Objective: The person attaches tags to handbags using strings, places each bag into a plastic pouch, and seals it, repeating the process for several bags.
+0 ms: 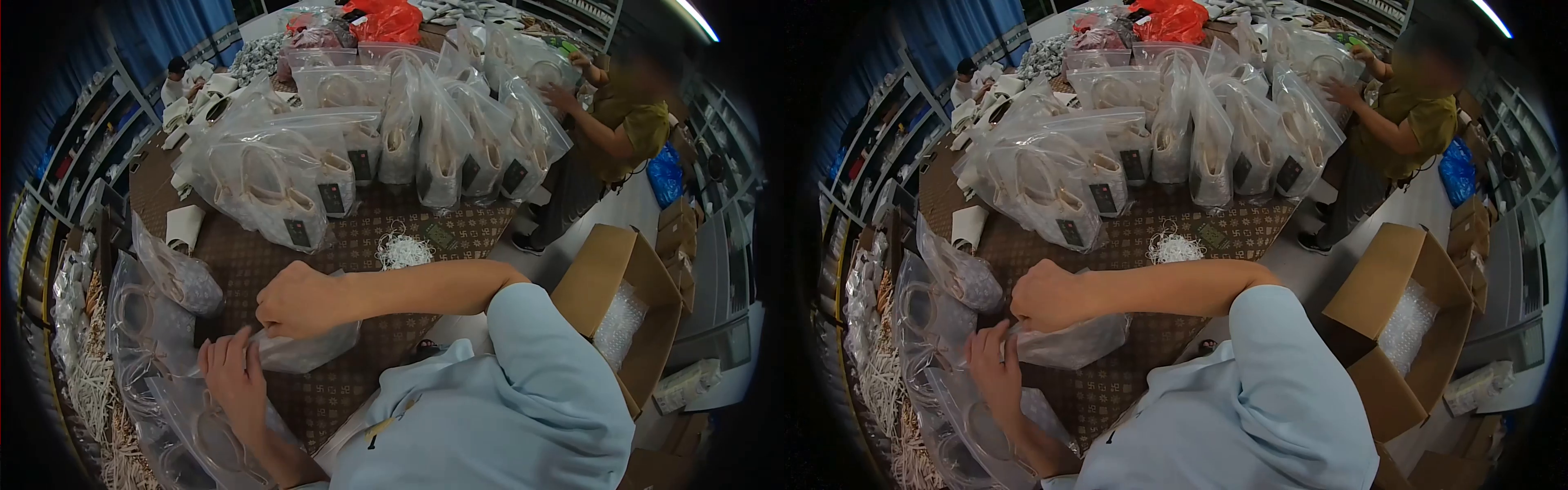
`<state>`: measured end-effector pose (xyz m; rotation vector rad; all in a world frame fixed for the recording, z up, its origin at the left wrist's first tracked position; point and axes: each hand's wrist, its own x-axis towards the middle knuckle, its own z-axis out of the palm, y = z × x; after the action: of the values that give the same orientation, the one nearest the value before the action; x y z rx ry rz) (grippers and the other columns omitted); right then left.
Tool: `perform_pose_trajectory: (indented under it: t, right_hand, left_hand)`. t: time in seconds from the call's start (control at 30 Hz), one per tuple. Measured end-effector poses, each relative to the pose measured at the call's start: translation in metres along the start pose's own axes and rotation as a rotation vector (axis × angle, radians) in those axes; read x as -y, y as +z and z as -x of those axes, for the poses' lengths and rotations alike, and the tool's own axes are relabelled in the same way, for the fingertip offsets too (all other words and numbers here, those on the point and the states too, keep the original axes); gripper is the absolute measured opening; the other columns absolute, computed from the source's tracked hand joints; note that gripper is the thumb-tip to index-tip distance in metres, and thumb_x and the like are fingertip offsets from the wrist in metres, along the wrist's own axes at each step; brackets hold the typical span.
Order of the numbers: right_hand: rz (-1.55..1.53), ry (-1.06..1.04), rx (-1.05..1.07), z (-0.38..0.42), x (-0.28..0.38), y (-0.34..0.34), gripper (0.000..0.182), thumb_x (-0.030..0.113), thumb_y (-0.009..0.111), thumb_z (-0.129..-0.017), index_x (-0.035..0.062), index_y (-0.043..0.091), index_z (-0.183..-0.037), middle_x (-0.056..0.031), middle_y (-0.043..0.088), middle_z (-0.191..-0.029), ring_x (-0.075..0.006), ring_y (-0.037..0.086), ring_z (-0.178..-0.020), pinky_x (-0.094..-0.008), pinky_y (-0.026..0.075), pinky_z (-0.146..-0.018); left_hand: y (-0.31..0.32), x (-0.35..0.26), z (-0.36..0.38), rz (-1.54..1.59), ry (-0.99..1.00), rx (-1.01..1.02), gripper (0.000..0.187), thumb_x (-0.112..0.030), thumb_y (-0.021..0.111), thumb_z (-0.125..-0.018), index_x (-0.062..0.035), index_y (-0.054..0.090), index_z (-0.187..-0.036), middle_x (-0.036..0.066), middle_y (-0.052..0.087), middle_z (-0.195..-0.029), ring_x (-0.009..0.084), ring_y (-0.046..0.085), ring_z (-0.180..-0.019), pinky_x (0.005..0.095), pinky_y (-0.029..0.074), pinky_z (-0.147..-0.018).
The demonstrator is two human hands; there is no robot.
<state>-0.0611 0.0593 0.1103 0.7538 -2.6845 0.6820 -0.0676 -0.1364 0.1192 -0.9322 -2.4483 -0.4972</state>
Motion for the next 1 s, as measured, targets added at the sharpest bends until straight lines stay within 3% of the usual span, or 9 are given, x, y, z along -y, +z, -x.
perform_pose_trajectory:
  t: [0.1,0.2,0.27,0.3,0.37,0.6,0.67,0.93,1.0]
  right_hand:
    - [-0.051,-0.026,-0.017,-0.005,0.002,0.004,0.013,0.022,0.063,-0.069,0.0087,0.063,-0.068,-0.0050,0.059,-0.071,-0.0253,0.061,-0.070,-0.0380,0.046,-0.057]
    - [0.062,-0.019,-0.025,-0.013,0.004,0.009,0.012,0.019,0.062,-0.068,0.0071,0.062,-0.068,-0.0068,0.059,-0.070,-0.0259,0.061,-0.070,-0.0377,0.047,-0.056]
    - [0.071,-0.022,-0.027,-0.015,0.003,0.013,0.012,0.018,0.061,-0.067,0.0063,0.062,-0.068,-0.0078,0.059,-0.071,-0.0260,0.061,-0.070,-0.0377,0.047,-0.057]
    - [0.084,-0.025,-0.031,-0.017,0.003,0.014,0.012,0.018,0.061,-0.066,0.0056,0.063,-0.068,-0.0087,0.059,-0.071,-0.0261,0.061,-0.070,-0.0376,0.048,-0.057]
    - [0.117,-0.055,-0.018,-0.023,0.007,0.016,0.013,0.018,0.062,-0.065,0.0055,0.063,-0.067,-0.0092,0.059,-0.069,-0.0264,0.061,-0.069,-0.0377,0.048,-0.056]
    - [0.087,-0.100,0.135,-0.036,0.029,0.014,0.015,0.020,0.064,-0.058,0.0052,0.064,-0.062,-0.0116,0.061,-0.062,-0.0290,0.063,-0.062,-0.0387,0.046,-0.049]
    - [0.103,-0.107,0.150,-0.032,0.031,0.014,0.015,0.020,0.064,-0.058,0.0051,0.064,-0.062,-0.0119,0.062,-0.063,-0.0293,0.063,-0.062,-0.0388,0.046,-0.049]
    - [-0.037,0.041,0.328,-0.036,0.019,0.011,0.019,0.024,0.065,-0.060,0.0063,0.065,-0.068,-0.0098,0.063,-0.068,-0.0273,0.063,-0.069,-0.0379,0.047,-0.057]
    - [-0.312,0.148,0.338,-0.032,0.015,0.006,0.023,0.029,0.066,-0.061,0.0072,0.065,-0.070,-0.0080,0.064,-0.072,-0.0251,0.063,-0.072,-0.0367,0.047,-0.061]
  left_hand:
    - [0.011,0.015,0.003,0.065,0.050,0.084,0.014,-0.014,0.060,-0.079,-0.0061,0.062,-0.090,0.007,0.057,-0.085,0.0254,0.054,-0.083,0.0419,0.031,-0.097]
    - [0.023,0.019,0.015,-0.050,0.050,-0.119,0.012,-0.011,0.059,-0.081,-0.0043,0.062,-0.091,0.008,0.057,-0.084,0.0244,0.054,-0.083,0.0399,0.035,-0.092]
    - [0.029,0.020,0.028,-0.022,-0.102,-0.526,0.012,-0.011,0.058,-0.084,-0.0014,0.061,-0.090,0.006,0.057,-0.080,0.0191,0.054,-0.078,0.0335,0.041,-0.082]
    - [0.028,0.016,0.036,-0.021,-0.103,-0.526,0.012,-0.011,0.058,-0.084,-0.0014,0.061,-0.090,0.006,0.057,-0.080,0.0191,0.054,-0.078,0.0335,0.041,-0.082]
    - [0.026,0.006,0.049,0.649,-0.487,-0.297,0.015,-0.013,0.057,-0.087,0.0011,0.061,-0.089,0.005,0.057,-0.077,0.0136,0.053,-0.071,0.0277,0.042,-0.070]
    - [0.055,0.023,0.052,1.019,-0.530,-0.152,0.033,-0.027,0.053,-0.091,0.0036,0.059,-0.083,0.006,0.059,-0.072,0.0121,0.053,-0.065,0.0246,0.042,-0.061]
    - [0.053,0.018,0.048,1.426,-0.689,-0.236,0.038,-0.033,0.053,-0.090,0.0034,0.058,-0.079,0.006,0.061,-0.072,0.0137,0.055,-0.063,0.0255,0.043,-0.059]
    - [0.059,0.036,0.054,1.370,-0.723,-0.107,0.031,-0.030,0.057,-0.088,0.0008,0.058,-0.081,0.007,0.060,-0.071,0.0122,0.054,-0.059,0.0261,0.045,-0.058]
    - [0.059,0.038,0.055,1.403,-0.722,-0.093,0.028,-0.027,0.057,-0.088,0.0004,0.058,-0.082,0.006,0.060,-0.070,0.0116,0.054,-0.059,0.0257,0.045,-0.058]
